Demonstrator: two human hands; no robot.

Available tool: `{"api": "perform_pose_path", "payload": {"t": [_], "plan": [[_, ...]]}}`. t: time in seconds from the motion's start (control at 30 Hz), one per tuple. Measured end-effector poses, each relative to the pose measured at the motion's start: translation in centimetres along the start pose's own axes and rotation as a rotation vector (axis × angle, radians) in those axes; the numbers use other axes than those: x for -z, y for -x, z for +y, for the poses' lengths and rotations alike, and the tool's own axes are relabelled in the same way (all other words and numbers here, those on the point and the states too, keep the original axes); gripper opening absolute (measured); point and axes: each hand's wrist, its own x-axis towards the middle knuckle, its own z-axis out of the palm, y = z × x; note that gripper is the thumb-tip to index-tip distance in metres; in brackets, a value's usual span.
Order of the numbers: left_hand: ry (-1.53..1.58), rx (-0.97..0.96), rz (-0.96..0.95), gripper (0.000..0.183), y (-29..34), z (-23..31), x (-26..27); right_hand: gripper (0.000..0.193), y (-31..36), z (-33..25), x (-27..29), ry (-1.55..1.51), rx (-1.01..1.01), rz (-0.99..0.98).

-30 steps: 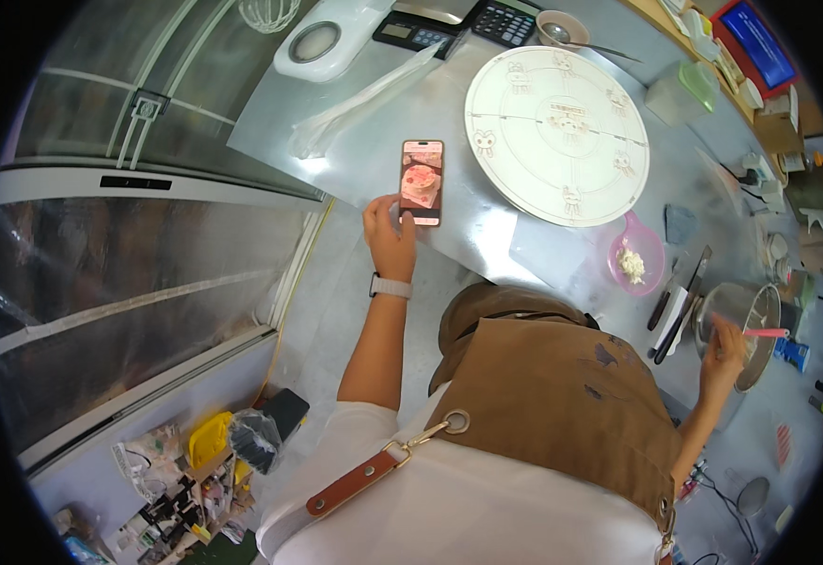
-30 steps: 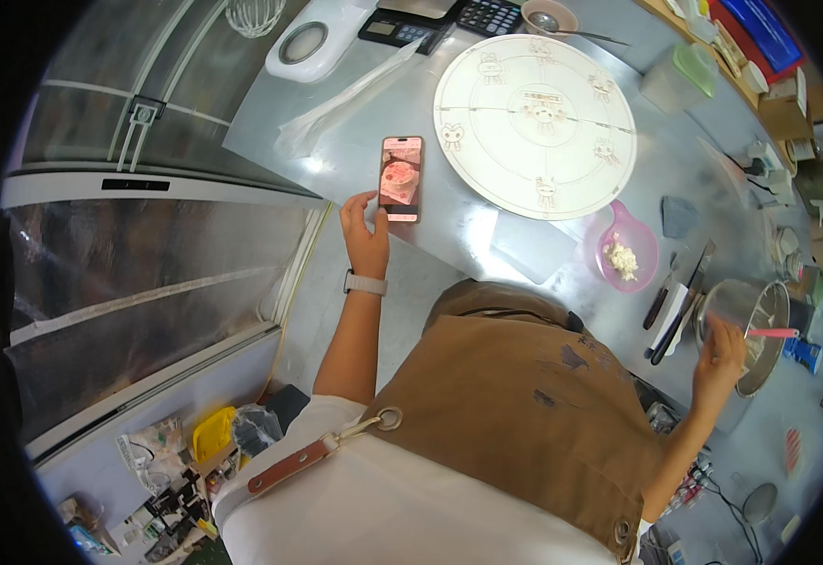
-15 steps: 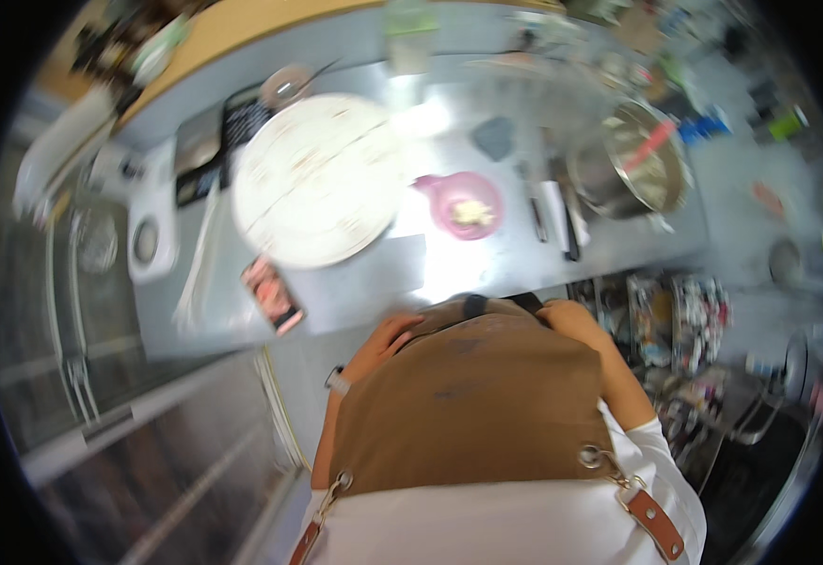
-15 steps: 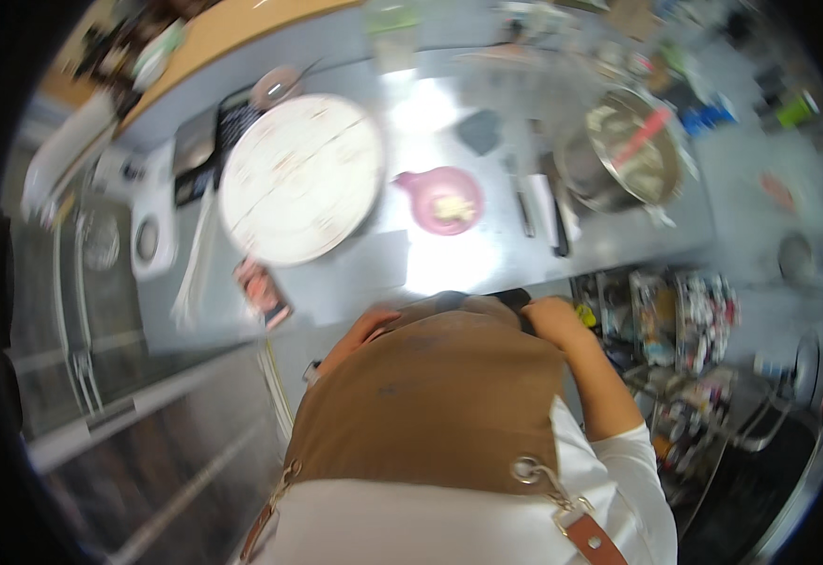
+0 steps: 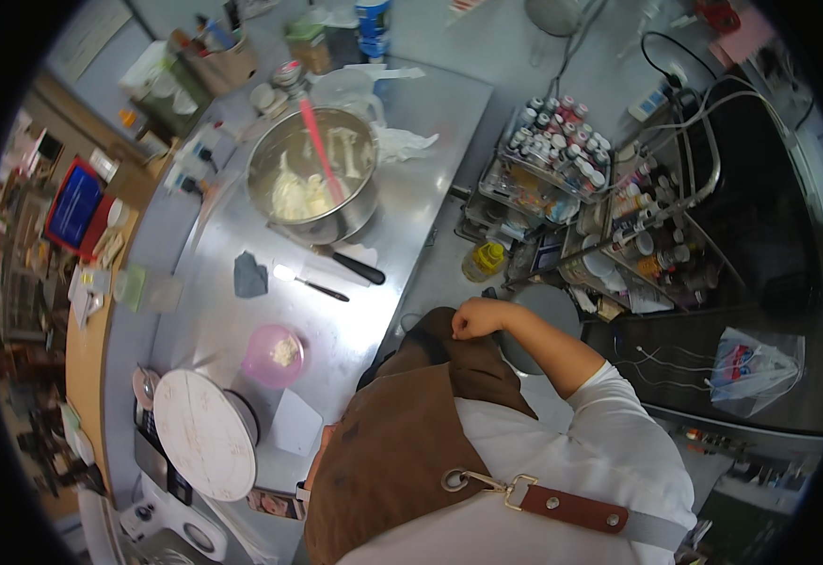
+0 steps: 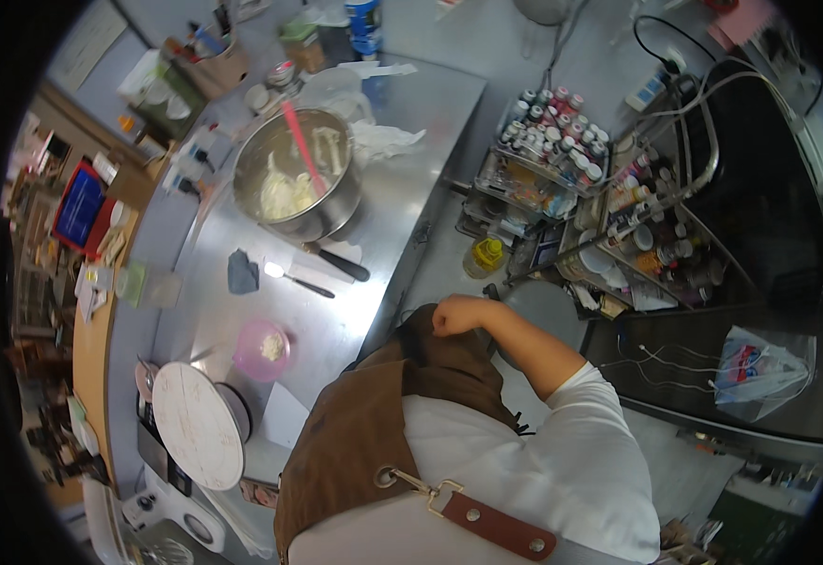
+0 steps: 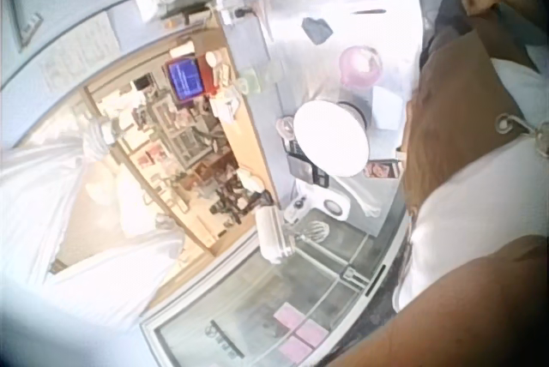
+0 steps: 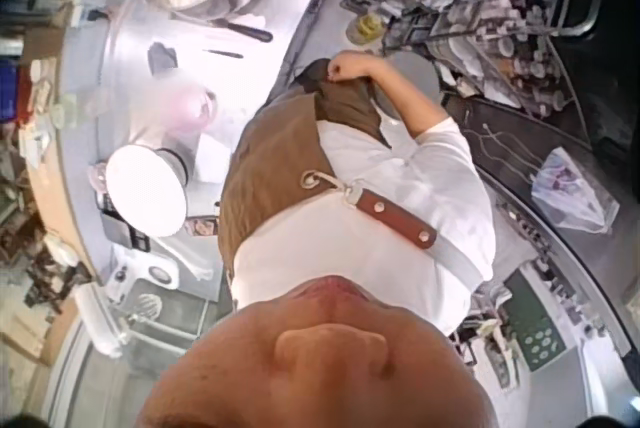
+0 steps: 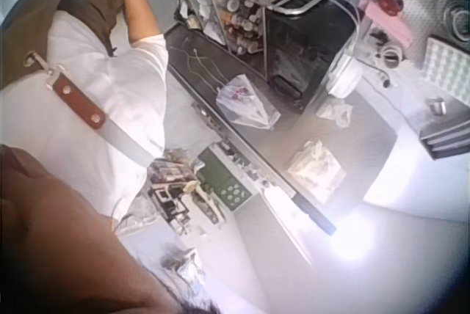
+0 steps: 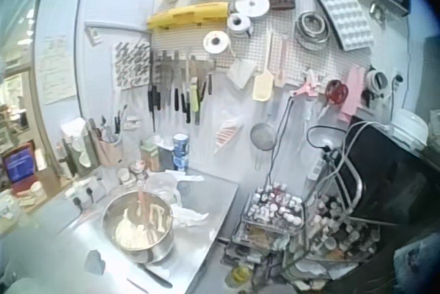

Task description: The person scoops white frosting from a large metal bowl into a small pink bowl, then adds pink food coloring and stirs to mix. The person uses a spatula and a spoon during the process.

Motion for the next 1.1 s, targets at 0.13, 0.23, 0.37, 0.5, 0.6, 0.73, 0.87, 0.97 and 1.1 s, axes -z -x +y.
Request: {"api": "perform_pose_path", "payload": {"t": [0.13,0.23,0.37,0.5,0.6,0.73,0.87,0.97,1.1], "plan": [[0.043,0.066,0.057,0.026,-1.5,0.7,0.2,0.033,1.1,3.9,1.7,-0.170,-0.103,0.143],[0.079,0.104,0.112,0.026,-2.6,1.9,-0.1,0.042,2.3,7.3,3.3,-0.186,-0.234,0.349],[0.040,0.029,0.177,0.028,-4.2,4.6,-1.9,0.052,4.4,12.2,7.0,-0.061,-0.429,0.662],[-0.022,-0.022,0.181,0.036,-6.2,7.7,-4.2,0.060,7.5,16.4,12.0,-0.302,-0.699,0.924],[-0.154,-0.030,0.222,0.043,-7.9,9.0,-5.2,0.060,9.7,19.1,15.0,-0.325,-0.819,1.031],[-0.195,0.063,0.310,0.044,-9.7,8.9,-5.3,0.057,10.9,22.1,17.8,-0.194,-0.855,1.272],[-0.163,0.160,0.319,0.026,-10.7,8.2,-4.2,0.055,11.4,24.2,21.1,-0.068,-0.843,1.362],[-0.191,0.163,0.324,0.021,-11.0,7.9,-3.6,0.050,11.1,25.2,24.2,-0.040,-0.828,1.442],[-0.235,0.151,0.317,0.015,-11.0,7.7,-3.3,0.030,10.1,27.3,28.6,-0.092,-0.729,1.556]]}}
